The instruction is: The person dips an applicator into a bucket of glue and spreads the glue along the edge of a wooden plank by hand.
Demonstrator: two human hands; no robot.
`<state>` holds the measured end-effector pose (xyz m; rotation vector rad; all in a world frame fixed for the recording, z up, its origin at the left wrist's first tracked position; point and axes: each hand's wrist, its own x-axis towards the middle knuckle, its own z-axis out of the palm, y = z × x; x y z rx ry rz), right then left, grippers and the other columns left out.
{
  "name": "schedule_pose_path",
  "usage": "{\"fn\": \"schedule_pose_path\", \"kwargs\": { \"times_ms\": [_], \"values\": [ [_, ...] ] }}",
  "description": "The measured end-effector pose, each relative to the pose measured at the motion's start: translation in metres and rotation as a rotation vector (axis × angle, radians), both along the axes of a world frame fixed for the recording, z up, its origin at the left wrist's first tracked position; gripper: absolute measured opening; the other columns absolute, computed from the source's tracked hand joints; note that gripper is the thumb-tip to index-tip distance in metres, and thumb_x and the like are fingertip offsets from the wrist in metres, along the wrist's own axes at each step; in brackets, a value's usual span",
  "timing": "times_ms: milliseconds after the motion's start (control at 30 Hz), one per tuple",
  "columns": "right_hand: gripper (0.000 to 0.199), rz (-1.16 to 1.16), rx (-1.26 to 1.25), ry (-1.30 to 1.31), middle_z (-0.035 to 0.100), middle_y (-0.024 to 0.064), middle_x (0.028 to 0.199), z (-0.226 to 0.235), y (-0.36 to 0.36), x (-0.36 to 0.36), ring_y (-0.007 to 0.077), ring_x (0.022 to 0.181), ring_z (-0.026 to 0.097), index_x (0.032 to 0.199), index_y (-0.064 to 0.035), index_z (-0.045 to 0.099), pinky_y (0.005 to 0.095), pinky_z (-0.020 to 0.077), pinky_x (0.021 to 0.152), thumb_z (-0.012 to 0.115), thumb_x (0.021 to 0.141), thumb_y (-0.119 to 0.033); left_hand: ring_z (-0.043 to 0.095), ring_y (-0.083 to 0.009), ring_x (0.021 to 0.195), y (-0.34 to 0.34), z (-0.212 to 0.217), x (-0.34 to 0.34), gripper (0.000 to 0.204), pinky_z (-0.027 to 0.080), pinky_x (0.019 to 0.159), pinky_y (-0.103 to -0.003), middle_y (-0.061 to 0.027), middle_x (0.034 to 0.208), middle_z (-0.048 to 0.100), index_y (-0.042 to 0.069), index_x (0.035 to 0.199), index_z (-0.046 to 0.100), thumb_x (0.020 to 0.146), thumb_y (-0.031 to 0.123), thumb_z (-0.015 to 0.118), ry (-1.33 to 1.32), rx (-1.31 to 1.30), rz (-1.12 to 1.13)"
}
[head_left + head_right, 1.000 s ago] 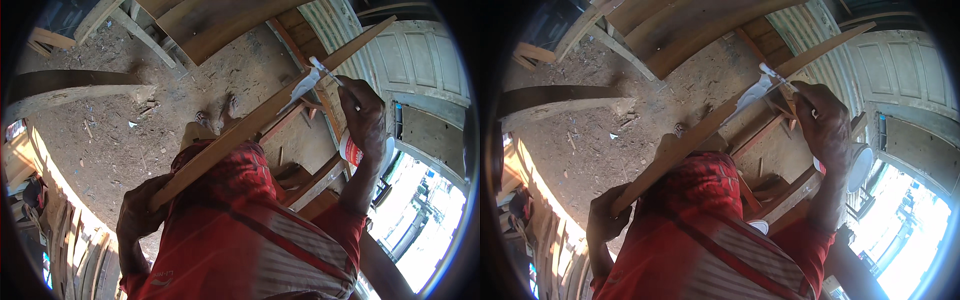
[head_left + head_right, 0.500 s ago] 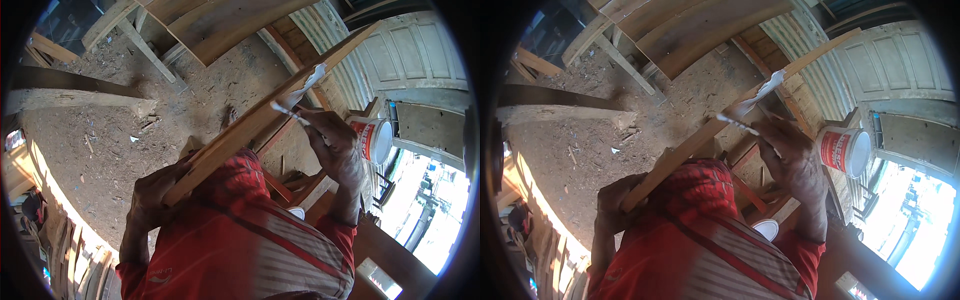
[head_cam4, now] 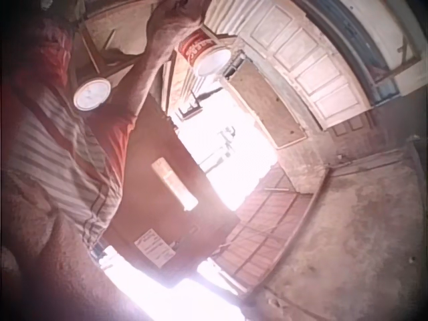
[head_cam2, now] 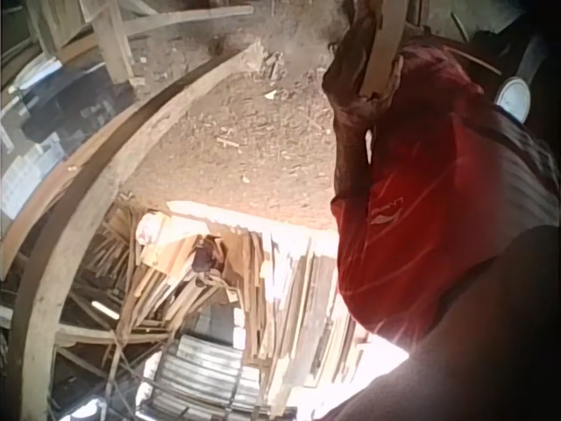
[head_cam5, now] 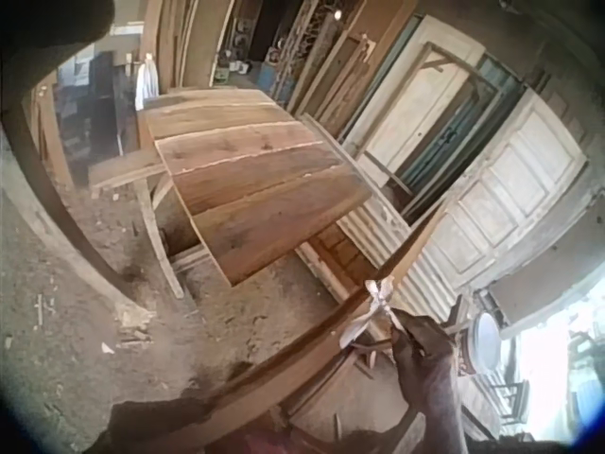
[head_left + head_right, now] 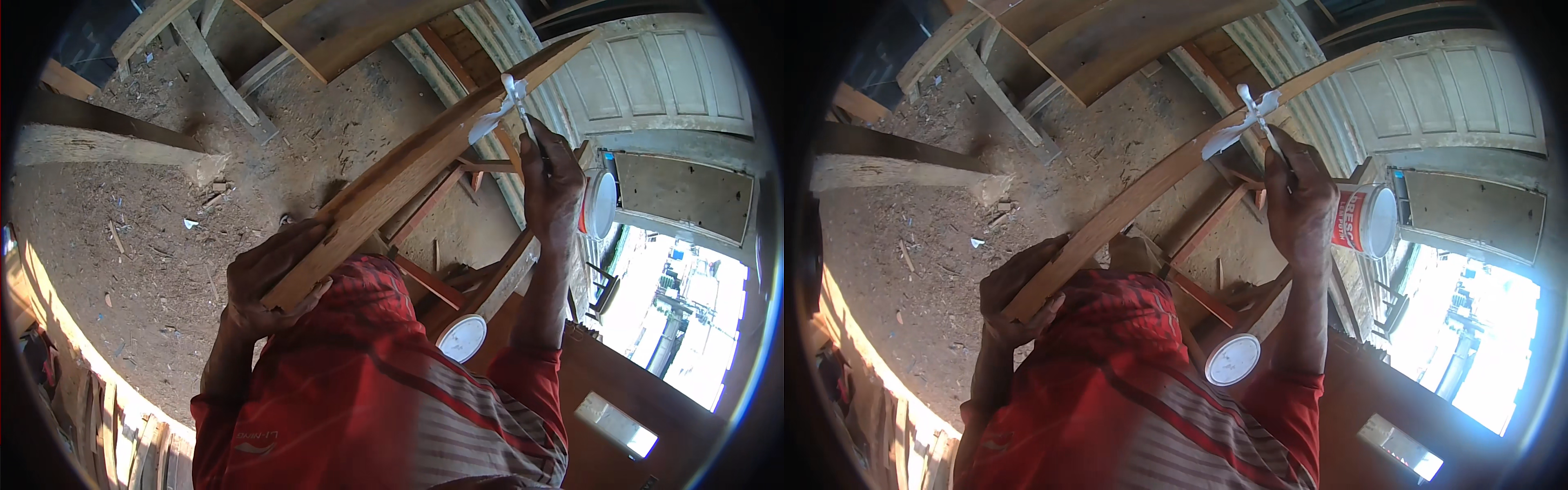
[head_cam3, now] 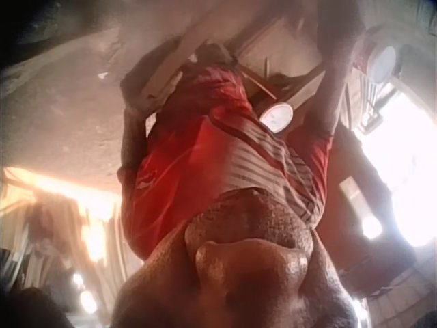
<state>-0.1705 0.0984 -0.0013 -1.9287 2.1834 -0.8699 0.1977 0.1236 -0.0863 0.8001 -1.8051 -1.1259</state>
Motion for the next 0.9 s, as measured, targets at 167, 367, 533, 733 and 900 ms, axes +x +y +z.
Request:
{"fn": "schedule_pose_path", "kwargs": {
  "times_ms": [167,367,533,733,900],
  "values": [
    [0.033,0.077,-0.019,0.19,0.07,0.0175,0.099,-0.002,0.005,0.011,0.026,0.088,0.072,0.13,-0.0062,0.073,0.0377,0.0567,0.074,0.069,0.097,-0.002,0.069,-0.0342,0.125,-0.002,0.004,-0.001,0.064,0.058,0.103,-0.042,-0.0211,0.136,0.069,-0.001,0.137,0.066,0.076,0.001,0.086,0.02,-0.001,0.001],
    [0.032,0.297,0.16,0.084,0.073,0.0185,0.115,0.03,0.029,0.006,0.0281,0.104,0.072,0.132,-0.0009,0.07,0.0372,0.0558,0.091,0.065,0.099,0.0,0.068,-0.034,0.126,0.0,0.003,0.005,0.065,0.058,0.104,-0.042,-0.0189,0.137,0.069,0.001,0.137,0.067,0.076,0.005,0.089,-0.064,0.066,0.006],
    [0.026,-0.001,0.101,0.288,0.074,0.0184,0.117,0.043,-0.019,-0.051,0.0311,0.103,0.074,0.127,-0.0033,0.071,0.0394,0.0567,0.088,0.061,0.104,-0.009,0.069,-0.0356,0.125,0.002,-0.002,0.009,0.065,0.059,0.103,-0.045,-0.0222,0.135,0.069,0.0,0.135,0.067,0.076,0.008,0.091,-0.122,0.013,-0.022],
    [0.022,0.172,0.304,0.523,0.076,0.0174,0.105,0.08,-0.088,-0.068,0.033,0.089,0.075,0.118,-0.0021,0.074,0.0414,0.0579,0.079,0.067,0.104,-0.017,0.068,-0.0384,0.125,0.009,-0.007,0.01,0.053,0.059,0.104,-0.047,-0.0241,0.134,0.069,-0.003,0.13,0.069,0.082,0.009,0.085,-0.12,0.006,-0.06],
    [0.023,0.433,0.389,0.936,0.076,0.0158,0.1,0.089,-0.132,-0.063,0.0337,0.092,0.073,0.109,-0.0067,0.077,0.0438,0.0574,0.082,0.067,0.102,-0.026,0.068,-0.0406,0.125,0.008,-0.006,0.01,0.04,0.057,0.106,-0.05,-0.0238,0.131,0.071,-0.005,0.125,0.071,0.087,0.01,0.074,-0.124,0.014,-0.117]
  ]
}}
